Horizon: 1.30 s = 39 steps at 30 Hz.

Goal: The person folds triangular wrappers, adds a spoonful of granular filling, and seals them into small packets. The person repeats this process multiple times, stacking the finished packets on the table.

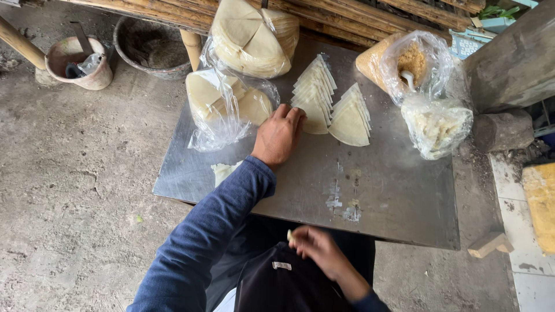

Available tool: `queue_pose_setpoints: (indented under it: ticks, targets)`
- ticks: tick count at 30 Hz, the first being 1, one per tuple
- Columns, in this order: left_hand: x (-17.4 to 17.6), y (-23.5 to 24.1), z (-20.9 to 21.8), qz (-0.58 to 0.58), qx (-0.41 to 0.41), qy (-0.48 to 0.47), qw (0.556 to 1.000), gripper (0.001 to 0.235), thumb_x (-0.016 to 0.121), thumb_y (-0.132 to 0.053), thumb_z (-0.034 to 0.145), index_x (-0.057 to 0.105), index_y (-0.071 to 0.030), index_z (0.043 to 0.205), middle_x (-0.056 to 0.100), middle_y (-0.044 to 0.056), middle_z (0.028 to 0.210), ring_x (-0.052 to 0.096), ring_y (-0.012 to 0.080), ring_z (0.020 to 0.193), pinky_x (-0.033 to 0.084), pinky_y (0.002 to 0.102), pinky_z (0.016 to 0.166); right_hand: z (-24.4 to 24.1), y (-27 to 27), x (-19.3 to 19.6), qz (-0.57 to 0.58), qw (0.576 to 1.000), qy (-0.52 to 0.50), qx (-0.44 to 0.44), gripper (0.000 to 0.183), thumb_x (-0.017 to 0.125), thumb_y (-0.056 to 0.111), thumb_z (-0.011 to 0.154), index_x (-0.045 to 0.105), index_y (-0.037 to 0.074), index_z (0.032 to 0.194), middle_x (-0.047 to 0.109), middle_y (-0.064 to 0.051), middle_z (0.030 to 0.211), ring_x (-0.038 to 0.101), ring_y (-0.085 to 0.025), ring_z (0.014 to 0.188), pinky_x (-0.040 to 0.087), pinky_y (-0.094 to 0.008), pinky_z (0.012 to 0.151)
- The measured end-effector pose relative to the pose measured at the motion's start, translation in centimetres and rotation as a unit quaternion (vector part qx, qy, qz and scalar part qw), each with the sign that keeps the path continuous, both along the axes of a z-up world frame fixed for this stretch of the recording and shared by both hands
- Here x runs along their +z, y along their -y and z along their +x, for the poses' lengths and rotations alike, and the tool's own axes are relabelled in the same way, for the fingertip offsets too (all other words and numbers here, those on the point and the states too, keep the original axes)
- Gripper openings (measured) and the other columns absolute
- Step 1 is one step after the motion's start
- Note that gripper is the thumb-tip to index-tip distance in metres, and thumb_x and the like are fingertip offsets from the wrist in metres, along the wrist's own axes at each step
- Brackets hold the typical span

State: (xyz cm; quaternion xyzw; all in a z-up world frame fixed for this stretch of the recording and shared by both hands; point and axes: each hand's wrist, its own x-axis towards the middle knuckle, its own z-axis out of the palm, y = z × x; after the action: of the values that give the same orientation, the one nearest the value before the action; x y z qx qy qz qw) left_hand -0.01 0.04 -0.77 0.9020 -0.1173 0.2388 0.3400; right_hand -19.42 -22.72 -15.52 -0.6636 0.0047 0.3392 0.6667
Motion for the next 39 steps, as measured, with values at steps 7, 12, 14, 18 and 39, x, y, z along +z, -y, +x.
queue_pose_setpoints:
  ticks: [7, 12, 14, 18, 39]
  targets:
    - [-1.1, -0.2, 0.3, 0.000, -0.004, 0.013, 1.000, 0.013, 0.061, -0.021, 0.101, 0.068, -0.011, 0.106, 0.062, 0.012, 0.098, 0.067, 0.0346, 0.090, 0.055, 0.046, 0.076, 5.3, 1.6, -10.5, -0.245, 0.952, 0.165, -0.076, 0.037, 0.068, 0.029, 0.096, 0.069, 0.003, 0.122, 0.070, -0.011, 0.122, 0.065, -0.026, 0.111, 0.052, -0.039, 0.093]
    - [-1.8, -0.1, 0.5, 0.020, -0.008, 0.015, 1.000, 0.012, 0.065, -0.020, 0.097, 0.068, -0.012, 0.105, 0.061, 0.012, 0.102, 0.066, 0.0341, 0.097, 0.056, 0.046, 0.081, 2.0, 0.0, 2.0, -0.137, 0.889, 0.351, 0.261, 0.034, 0.071, 0.025, 0.095, 0.070, 0.006, 0.124, 0.070, -0.016, 0.130, 0.064, -0.031, 0.123, 0.047, -0.042, 0.106]
    - [-1.7, 0.1, 0.7, 0.036, 0.019, 0.004, 0.999, 0.019, 0.066, -0.020, 0.093, 0.068, -0.008, 0.107, 0.060, 0.015, 0.105, 0.064, 0.0352, 0.097, 0.055, 0.047, 0.082, 1.4, 0.0, 10.0, -0.074, 0.861, 0.266, 0.427, 0.041, 0.071, 0.022, 0.098, 0.065, 0.006, 0.135, 0.068, -0.014, 0.131, 0.064, -0.031, 0.123, 0.047, -0.042, 0.106]
    - [-2.0, 0.0, 0.7, 0.048, 0.034, 0.006, 0.998, 0.026, 0.066, -0.020, 0.093, 0.066, -0.001, 0.112, 0.057, 0.017, 0.109, 0.062, 0.0363, 0.101, 0.054, 0.046, 0.086, 4.1, 0.2, 19.8, -0.121, 0.817, 0.425, 0.370, 0.036, 0.073, 0.023, 0.095, 0.070, 0.006, 0.127, 0.074, -0.010, 0.113, 0.070, -0.027, 0.105, 0.053, -0.041, 0.093]
    - [-0.2, 0.0, 1.3, -0.080, 0.000, -0.006, 0.997, 0.012, 0.060, -0.016, 0.102, 0.063, -0.005, 0.107, 0.070, 0.014, 0.097, 0.066, 0.0372, 0.091, 0.053, 0.048, 0.085, 23.7, -5.5, 14.8, -0.323, 0.735, 0.593, -0.073, 0.009, 0.064, 0.008, 0.098, 0.065, 0.004, 0.106, 0.070, -0.016, 0.094, 0.069, -0.036, 0.087, 0.054, -0.044, 0.076]
